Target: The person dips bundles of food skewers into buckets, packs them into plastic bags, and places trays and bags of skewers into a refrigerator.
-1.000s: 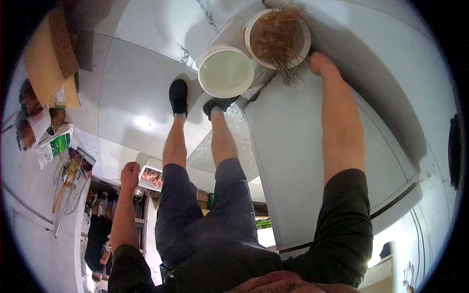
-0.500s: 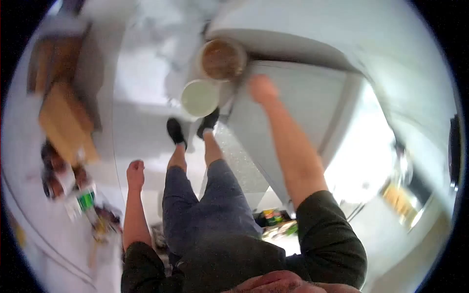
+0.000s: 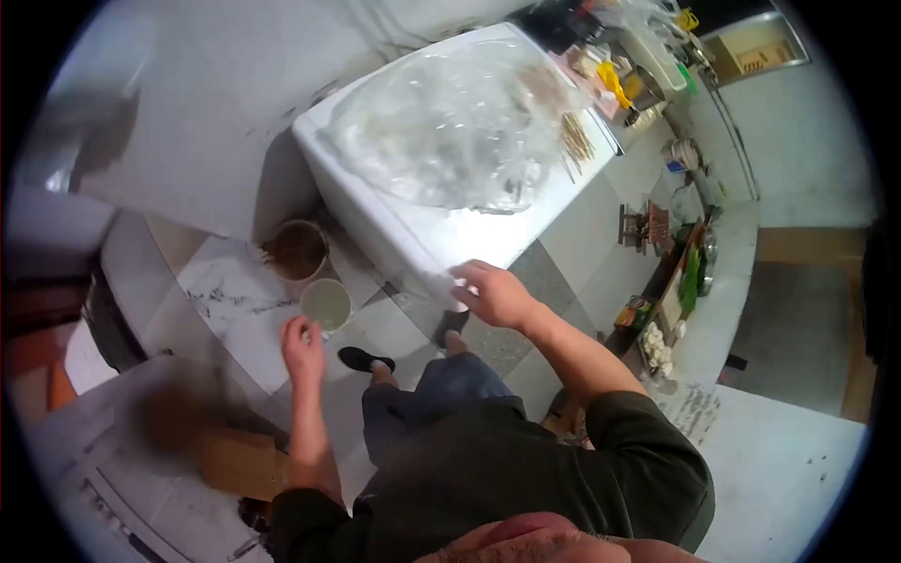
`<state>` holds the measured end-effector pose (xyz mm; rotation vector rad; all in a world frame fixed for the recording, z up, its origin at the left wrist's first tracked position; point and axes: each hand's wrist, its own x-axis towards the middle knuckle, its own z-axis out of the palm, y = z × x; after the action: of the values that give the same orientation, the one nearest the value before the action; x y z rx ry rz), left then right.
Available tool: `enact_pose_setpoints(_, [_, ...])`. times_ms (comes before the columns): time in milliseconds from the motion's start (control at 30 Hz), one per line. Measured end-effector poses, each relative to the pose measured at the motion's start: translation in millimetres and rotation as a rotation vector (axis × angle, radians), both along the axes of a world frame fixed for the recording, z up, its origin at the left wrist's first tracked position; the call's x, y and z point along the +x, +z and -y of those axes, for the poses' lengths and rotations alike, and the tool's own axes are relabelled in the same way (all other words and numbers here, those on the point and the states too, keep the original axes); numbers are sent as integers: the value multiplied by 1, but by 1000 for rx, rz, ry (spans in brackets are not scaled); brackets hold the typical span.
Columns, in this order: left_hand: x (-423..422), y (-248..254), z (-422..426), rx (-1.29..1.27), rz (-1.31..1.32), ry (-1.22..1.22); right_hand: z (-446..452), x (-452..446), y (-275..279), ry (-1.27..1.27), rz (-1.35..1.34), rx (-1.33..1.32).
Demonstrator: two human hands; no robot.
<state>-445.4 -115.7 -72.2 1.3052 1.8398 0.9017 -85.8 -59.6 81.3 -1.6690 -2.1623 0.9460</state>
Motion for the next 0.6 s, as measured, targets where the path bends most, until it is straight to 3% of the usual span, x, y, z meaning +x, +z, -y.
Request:
enact_pose_setpoints(133, [171,102,-70,361,-136,-362,50,139,-24,-204,180,-166])
enact_pose_setpoints(200, [261,142,-92,417,-196,-481,75,206,-37,-300,191,-199])
enact_pose_setpoints(333, [408,159,-151,574,-274,-746,139,313,-75,-524,154,-244])
enact_pose_setpoints(400, [458,153,-190,591,-410,-734,154,352,-78,-655,73,-332])
enact_pose_setpoints(467, [493,159,-225,597,-367,-567,155,378,-80,-720,60,-349])
enact_pose_setpoints(567, [511,156,-273,577,-790,-361,144,398,-87,-793,44,-272])
enact_pose_setpoints(600, [510,156,-285,477,-838,-402,124,401,-85,-798,24,-223])
